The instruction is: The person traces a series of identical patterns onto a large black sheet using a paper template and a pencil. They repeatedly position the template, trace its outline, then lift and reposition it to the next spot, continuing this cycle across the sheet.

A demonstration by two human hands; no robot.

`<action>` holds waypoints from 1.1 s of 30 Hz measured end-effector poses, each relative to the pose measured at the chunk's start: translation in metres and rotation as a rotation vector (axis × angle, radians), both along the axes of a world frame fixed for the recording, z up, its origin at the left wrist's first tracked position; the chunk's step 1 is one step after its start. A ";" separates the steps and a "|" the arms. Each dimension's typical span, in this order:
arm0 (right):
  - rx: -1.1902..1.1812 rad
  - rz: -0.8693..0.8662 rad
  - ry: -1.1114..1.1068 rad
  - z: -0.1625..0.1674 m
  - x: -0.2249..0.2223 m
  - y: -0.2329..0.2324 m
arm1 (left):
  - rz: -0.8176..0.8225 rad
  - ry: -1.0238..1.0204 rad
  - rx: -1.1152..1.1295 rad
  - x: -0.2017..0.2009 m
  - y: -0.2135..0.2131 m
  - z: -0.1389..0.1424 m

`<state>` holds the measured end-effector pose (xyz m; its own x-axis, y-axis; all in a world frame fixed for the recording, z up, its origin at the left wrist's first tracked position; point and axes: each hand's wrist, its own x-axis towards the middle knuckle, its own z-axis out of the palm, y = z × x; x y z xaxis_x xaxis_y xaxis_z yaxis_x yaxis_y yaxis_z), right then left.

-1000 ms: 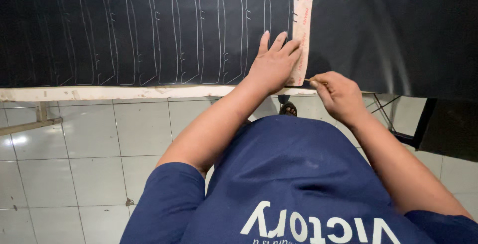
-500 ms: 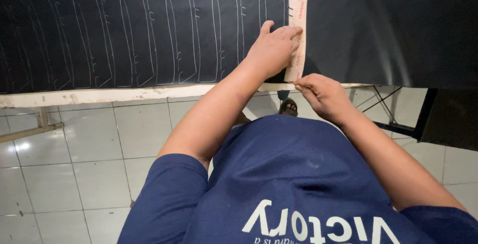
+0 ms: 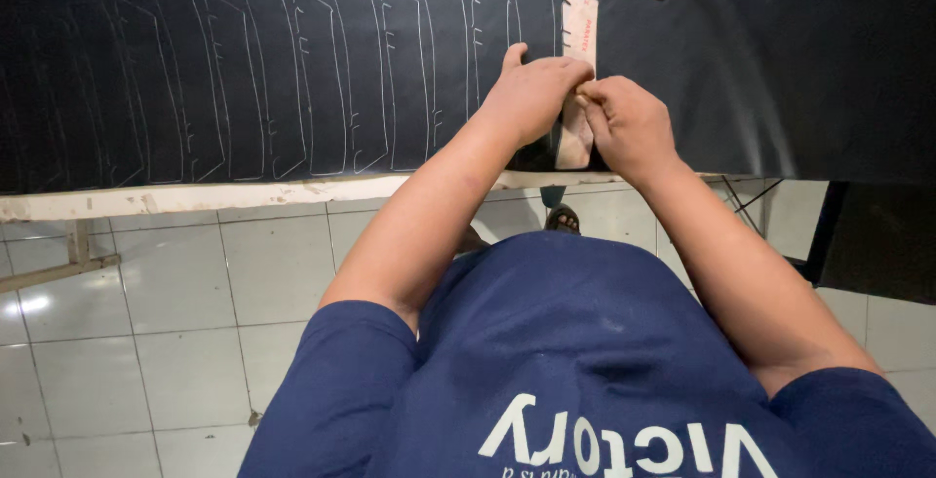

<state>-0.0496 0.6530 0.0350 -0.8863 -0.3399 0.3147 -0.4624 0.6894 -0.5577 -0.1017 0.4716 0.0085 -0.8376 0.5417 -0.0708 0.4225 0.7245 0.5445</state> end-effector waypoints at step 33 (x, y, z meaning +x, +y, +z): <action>0.387 -0.585 -0.061 -0.077 0.017 0.059 | 1.395 0.134 -0.294 0.042 -0.481 0.011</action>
<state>-0.0321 0.7117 -0.0422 -0.9700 0.1204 0.2113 0.0692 0.9696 -0.2349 -0.0594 -0.0096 0.0190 -0.6726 -0.7349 0.0868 -0.6805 0.6603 0.3178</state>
